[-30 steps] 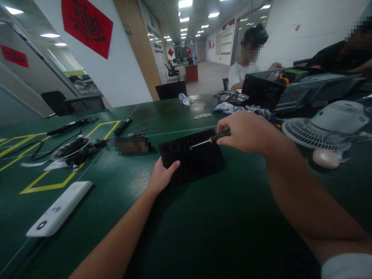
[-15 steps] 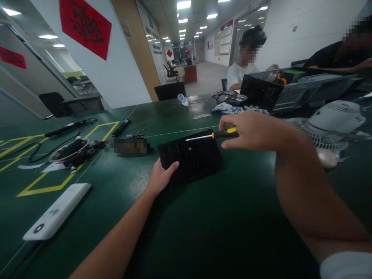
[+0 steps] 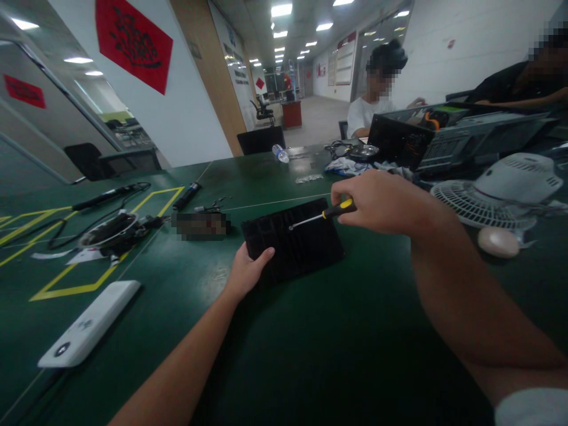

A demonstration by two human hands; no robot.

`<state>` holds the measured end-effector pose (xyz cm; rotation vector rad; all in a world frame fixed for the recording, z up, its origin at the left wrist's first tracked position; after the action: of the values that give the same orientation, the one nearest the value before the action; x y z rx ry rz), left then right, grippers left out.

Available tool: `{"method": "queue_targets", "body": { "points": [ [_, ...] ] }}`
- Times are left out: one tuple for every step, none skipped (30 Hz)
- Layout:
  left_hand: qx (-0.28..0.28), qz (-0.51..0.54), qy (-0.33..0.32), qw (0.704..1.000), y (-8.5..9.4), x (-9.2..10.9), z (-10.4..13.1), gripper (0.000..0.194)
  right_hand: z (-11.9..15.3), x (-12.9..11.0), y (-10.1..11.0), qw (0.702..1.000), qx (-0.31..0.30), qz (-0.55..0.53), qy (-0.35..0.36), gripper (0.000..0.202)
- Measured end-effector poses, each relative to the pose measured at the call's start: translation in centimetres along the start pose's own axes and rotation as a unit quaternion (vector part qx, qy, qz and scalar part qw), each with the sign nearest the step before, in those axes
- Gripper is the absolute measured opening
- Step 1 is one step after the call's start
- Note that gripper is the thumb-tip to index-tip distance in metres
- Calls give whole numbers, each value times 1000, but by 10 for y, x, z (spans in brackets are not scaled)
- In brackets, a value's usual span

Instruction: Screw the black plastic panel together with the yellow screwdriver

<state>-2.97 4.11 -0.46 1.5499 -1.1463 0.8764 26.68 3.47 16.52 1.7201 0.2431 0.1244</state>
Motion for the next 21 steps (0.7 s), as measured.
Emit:
{"method": "queue_targets", "body": {
  "points": [
    [0,-1,0,1000,0,1,0,58,0,-1,-1,1000,-2,-1,2,28],
    [0,-1,1,1000,0,1,0,58,1,-2,-1,1000,-3,-1,5,28],
    [1,-1,3,1000,0,1,0,57,1,-2,-1,1000,-2,-1,7,28],
    [2,-1,5,1000,0,1,0,57,1,-3,-2,1000,2,-1,8,28],
    [3,0,7,1000,0,1,0,57,2,-3,-2,1000,5,0,7,28],
    [3,0,8,1000,0,1,0,56,2,-4,-2,1000,7,1,4,28],
    [2,-2,8,1000,0,1,0,56,2,-4,-2,1000,8,1,0,28],
    [2,-3,6,1000,0,1,0,55,1,-4,-2,1000,8,0,-1,27],
    [2,-5,4,1000,0,2,0,55,1,-4,-2,1000,7,1,-3,27],
    [3,-6,2,1000,0,3,0,54,1,-4,-2,1000,5,2,-6,26],
    [2,-8,2,1000,0,4,1,53,0,-5,-3,1000,3,5,-7,25],
    [2,-8,2,1000,0,5,1,53,0,-5,-3,1000,1,8,-9,24],
    [3,-8,2,1000,-1,6,1,52,1,-6,-3,1000,-1,13,-12,24],
    [2,-7,3,1000,-1,7,1,52,2,-7,-3,1000,-1,18,-13,23],
    [1,-6,2,1000,-1,7,1,52,3,-8,-3,1000,1,21,-13,22],
    [0,-4,1,1000,-1,8,1,52,4,-10,-2,1000,4,23,-12,22],
    [2,-1,-1,1000,-1,8,1,52,6,-12,-2,1000,9,24,-10,22],
    [2,3,-1,1000,-2,7,2,53,8,-14,-2,1000,12,22,-7,21],
    [1,8,-3,1000,-2,7,2,53,9,-16,-2,1000,16,19,-5,21],
    [-1,13,-5,1000,-2,6,1,54,11,-17,-2,1000,19,16,-6,20],
    [-4,17,-10,1000,-2,6,1,53,12,-18,-2,1000,22,12,-8,20]
  ]
}}
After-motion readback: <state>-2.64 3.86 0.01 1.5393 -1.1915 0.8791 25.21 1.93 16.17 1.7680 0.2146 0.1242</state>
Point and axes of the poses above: each hand's wrist, its own z-axis away from the middle knuckle, its own y-axis out of the back of the hand, x = y × z, the point moved 3 cm from there along -z, towards the middle knuckle, and after that the axes turned 11 degrees about -y, right-handed, at the moved point
